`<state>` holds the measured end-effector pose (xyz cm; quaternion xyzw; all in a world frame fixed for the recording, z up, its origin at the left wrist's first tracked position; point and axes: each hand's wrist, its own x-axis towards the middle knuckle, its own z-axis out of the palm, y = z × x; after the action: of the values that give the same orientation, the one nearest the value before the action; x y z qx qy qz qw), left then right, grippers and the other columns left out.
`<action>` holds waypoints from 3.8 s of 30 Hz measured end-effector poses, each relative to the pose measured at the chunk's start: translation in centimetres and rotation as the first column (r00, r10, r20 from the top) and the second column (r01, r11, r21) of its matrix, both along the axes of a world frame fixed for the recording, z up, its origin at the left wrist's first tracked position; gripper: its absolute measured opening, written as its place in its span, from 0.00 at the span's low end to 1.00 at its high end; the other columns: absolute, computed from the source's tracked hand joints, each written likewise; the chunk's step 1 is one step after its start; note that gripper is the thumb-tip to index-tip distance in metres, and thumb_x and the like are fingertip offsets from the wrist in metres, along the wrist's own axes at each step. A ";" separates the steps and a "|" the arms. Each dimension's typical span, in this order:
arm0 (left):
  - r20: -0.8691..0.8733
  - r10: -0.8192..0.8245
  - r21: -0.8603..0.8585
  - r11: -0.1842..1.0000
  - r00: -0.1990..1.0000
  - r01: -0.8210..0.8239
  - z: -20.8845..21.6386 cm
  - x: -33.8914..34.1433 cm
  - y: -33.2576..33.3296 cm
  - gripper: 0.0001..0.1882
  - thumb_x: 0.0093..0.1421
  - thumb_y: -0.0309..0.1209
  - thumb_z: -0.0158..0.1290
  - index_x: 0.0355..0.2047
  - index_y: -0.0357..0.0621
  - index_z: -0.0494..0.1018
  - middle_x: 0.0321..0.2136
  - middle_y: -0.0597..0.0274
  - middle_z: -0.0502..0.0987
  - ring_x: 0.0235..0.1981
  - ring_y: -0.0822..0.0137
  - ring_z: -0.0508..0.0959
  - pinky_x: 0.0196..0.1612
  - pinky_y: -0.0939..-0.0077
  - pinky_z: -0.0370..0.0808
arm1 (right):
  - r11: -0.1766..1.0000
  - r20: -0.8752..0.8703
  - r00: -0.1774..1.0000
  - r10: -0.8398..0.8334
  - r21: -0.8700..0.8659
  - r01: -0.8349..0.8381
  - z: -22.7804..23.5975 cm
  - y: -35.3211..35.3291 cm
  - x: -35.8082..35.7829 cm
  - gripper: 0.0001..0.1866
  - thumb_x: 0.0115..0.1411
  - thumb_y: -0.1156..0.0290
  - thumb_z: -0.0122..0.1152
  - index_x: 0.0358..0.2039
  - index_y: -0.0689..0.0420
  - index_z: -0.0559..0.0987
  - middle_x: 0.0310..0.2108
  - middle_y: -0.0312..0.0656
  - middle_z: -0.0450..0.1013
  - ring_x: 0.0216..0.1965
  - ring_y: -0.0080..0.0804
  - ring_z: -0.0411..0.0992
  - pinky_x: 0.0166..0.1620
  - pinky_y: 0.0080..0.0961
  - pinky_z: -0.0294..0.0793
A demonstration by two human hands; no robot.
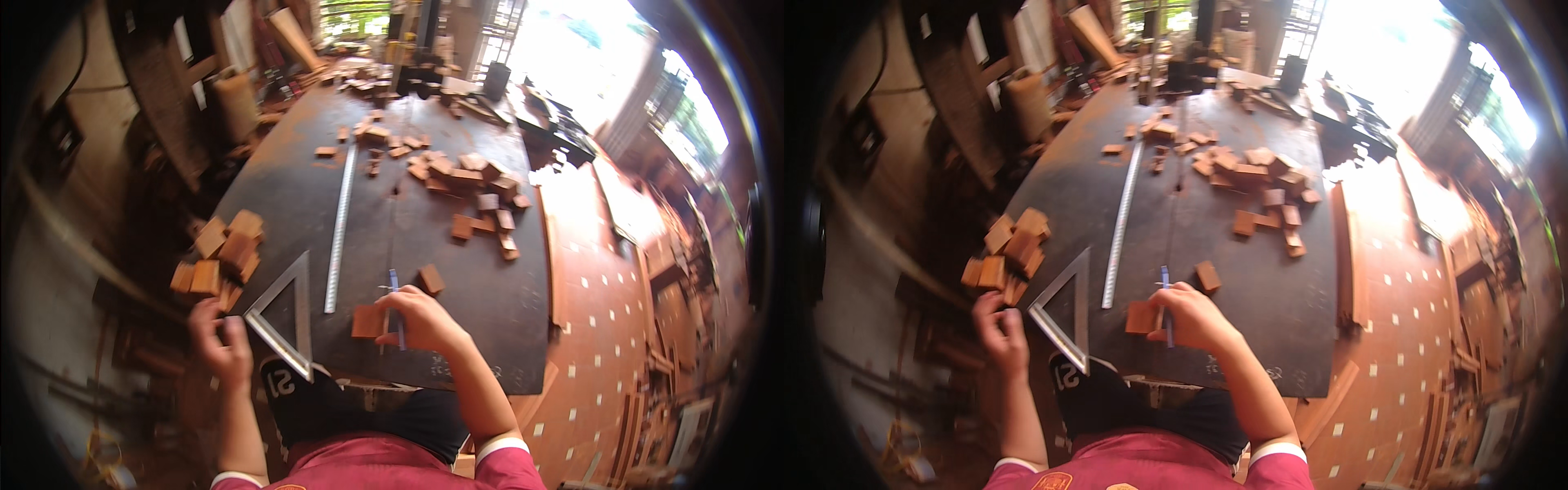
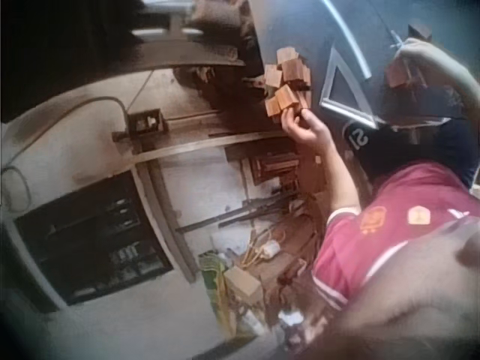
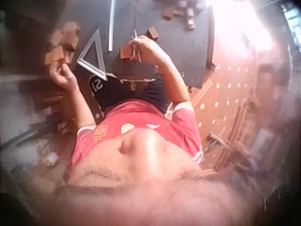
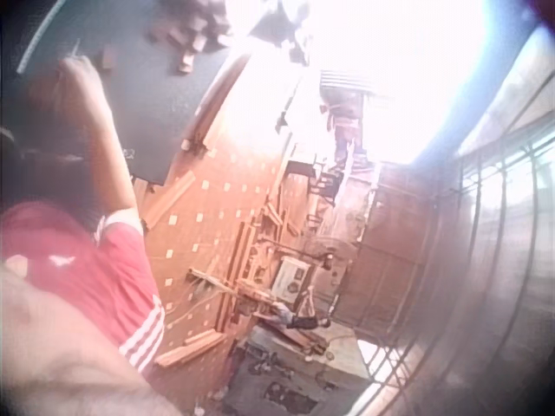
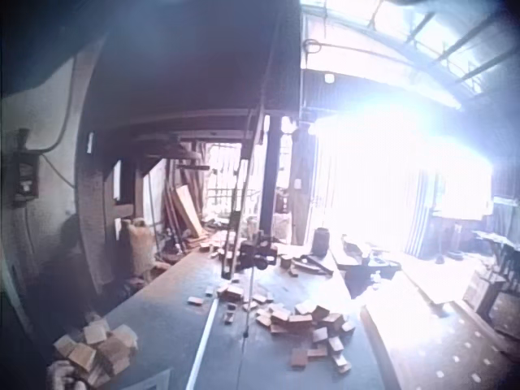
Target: The person uses a metal ruler and a set square to measure and mark lines on small wooden blocks with a blue pen. The person repeatedly picks up blocks, aligns the tools, draws lines, and places the blocks aside.
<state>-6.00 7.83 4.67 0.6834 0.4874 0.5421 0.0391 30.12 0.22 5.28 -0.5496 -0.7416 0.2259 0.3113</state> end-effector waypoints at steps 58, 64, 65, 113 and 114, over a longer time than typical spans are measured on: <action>0.508 -0.276 -0.719 0.386 0.816 0.578 -3.0 10.6 -3.5 0.07 0.62 0.24 0.63 0.36 0.31 0.81 0.31 0.58 0.84 0.32 0.74 0.82 0.40 0.79 0.79 | 0.981 -0.082 0.996 0.018 0.195 -0.001 -2.0 -0.7 -1.4 0.26 0.41 0.71 0.78 0.42 0.58 0.77 0.39 0.45 0.76 0.46 0.48 0.74 0.49 0.40 0.76; 0.510 -0.248 -0.719 0.403 0.824 0.566 -3.2 10.7 -3.6 0.05 0.62 0.22 0.61 0.36 0.31 0.81 0.30 0.58 0.84 0.32 0.73 0.82 0.40 0.79 0.79 | 0.981 -0.078 0.997 0.019 0.192 -0.004 -2.1 -0.7 -1.3 0.26 0.42 0.71 0.78 0.43 0.58 0.77 0.39 0.45 0.76 0.46 0.48 0.73 0.50 0.40 0.76; 0.514 -0.247 -0.711 0.413 0.822 0.569 -3.4 10.6 -3.6 0.05 0.62 0.23 0.61 0.36 0.31 0.81 0.30 0.58 0.84 0.31 0.74 0.82 0.39 0.80 0.79 | 0.982 -0.078 0.997 0.021 0.190 -0.006 -2.1 -0.7 -1.4 0.26 0.42 0.71 0.78 0.43 0.58 0.77 0.39 0.45 0.76 0.46 0.48 0.73 0.50 0.40 0.76; 0.508 -0.273 -0.687 0.444 0.817 0.575 -3.8 10.8 -4.3 0.05 0.62 0.22 0.62 0.37 0.31 0.82 0.30 0.58 0.84 0.31 0.75 0.82 0.38 0.82 0.79 | 0.985 -0.034 0.999 0.012 0.175 -0.005 -2.2 -0.7 -1.3 0.26 0.43 0.70 0.79 0.43 0.56 0.78 0.42 0.40 0.78 0.46 0.44 0.74 0.50 0.38 0.76; 0.504 -0.275 -0.689 0.444 0.819 0.573 -3.7 10.9 -4.3 0.05 0.62 0.22 0.62 0.37 0.31 0.82 0.30 0.58 0.84 0.31 0.75 0.82 0.38 0.82 0.79 | 0.984 -0.036 0.999 0.013 0.180 -0.006 -2.2 -0.7 -1.3 0.26 0.43 0.70 0.79 0.43 0.56 0.78 0.42 0.41 0.78 0.46 0.45 0.74 0.50 0.38 0.76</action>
<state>4.86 3.57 0.93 0.5885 0.4770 0.3275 0.5647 28.78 -0.46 3.05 -0.5115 -0.7557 0.1697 0.3720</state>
